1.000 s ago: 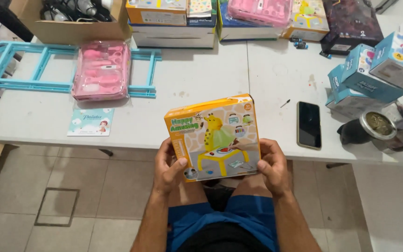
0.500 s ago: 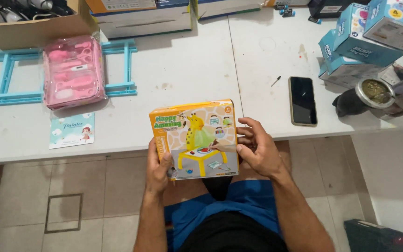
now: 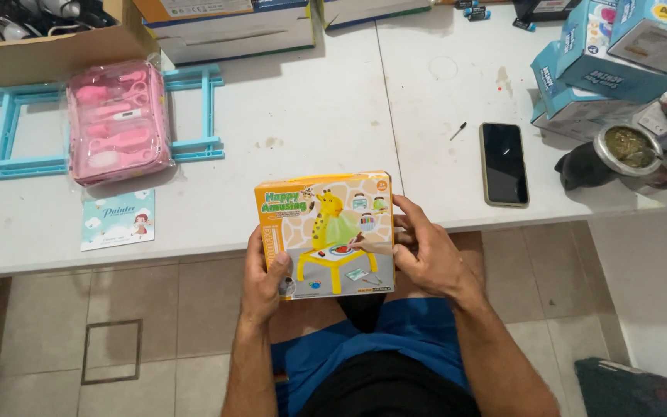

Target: Unboxing and disassembling a giraffe-themed toy drawing board to inspect its components.

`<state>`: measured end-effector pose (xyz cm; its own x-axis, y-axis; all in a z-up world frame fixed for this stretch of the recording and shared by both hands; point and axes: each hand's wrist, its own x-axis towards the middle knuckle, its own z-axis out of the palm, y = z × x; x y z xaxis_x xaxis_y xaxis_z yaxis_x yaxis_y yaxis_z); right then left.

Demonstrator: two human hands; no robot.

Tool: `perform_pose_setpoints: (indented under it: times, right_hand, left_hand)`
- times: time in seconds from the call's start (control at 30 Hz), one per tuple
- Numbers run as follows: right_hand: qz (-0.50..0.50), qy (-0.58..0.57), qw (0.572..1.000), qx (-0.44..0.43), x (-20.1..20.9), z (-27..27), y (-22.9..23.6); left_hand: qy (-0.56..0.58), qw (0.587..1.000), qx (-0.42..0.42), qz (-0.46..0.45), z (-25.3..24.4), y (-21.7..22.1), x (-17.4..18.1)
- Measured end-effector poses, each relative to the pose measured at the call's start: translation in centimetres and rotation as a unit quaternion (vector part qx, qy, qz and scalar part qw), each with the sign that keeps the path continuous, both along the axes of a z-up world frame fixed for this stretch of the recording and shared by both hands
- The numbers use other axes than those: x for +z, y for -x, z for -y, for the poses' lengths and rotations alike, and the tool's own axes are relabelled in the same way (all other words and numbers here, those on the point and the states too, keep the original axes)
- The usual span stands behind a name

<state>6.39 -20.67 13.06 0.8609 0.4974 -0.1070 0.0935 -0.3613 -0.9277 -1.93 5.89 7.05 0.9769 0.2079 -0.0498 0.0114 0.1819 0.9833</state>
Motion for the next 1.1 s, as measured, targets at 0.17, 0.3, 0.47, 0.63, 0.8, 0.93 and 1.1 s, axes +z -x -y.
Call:
perform_pose_setpoints:
  times: [0.17,0.3,0.47,0.63,0.8,0.93,1.1]
  right_hand:
    - [-0.016,-0.060,0.998,0.009,-2.1,1.1,-0.9]
    - [-0.026,-0.117,0.992,0.028,-1.7,0.7,-1.4]
    - [-0.047,-0.034,0.998,-0.013,2.3,-0.7,-1.0]
    - [-0.046,0.007,0.999,-0.028,2.9,-1.0,-0.9]
    - [-0.047,0.041,0.997,-0.055,0.3,0.2,-2.6]
    - [-0.114,-0.118,0.984,-0.063,-3.2,2.7,-3.9]
    - [0.009,-0.034,0.997,-0.075,0.4,1.0,-2.3]
  left_hand:
    - [-0.010,1.000,-0.017,-0.012,-0.3,-0.2,0.0]
    - [-0.037,0.999,-0.035,-0.019,-0.2,-0.7,0.6]
    - [-0.053,0.997,-0.054,-0.031,-0.8,-1.7,0.5]
    - [-0.047,0.996,-0.068,-0.033,-1.0,-2.1,-0.1]
    - [-0.008,0.999,-0.043,-0.026,-1.2,-2.5,-0.9]
    - [0.001,0.999,-0.030,-0.035,-2.4,-2.1,-1.1]
    - [-0.003,0.997,-0.053,-0.047,-2.0,-2.1,-1.6]
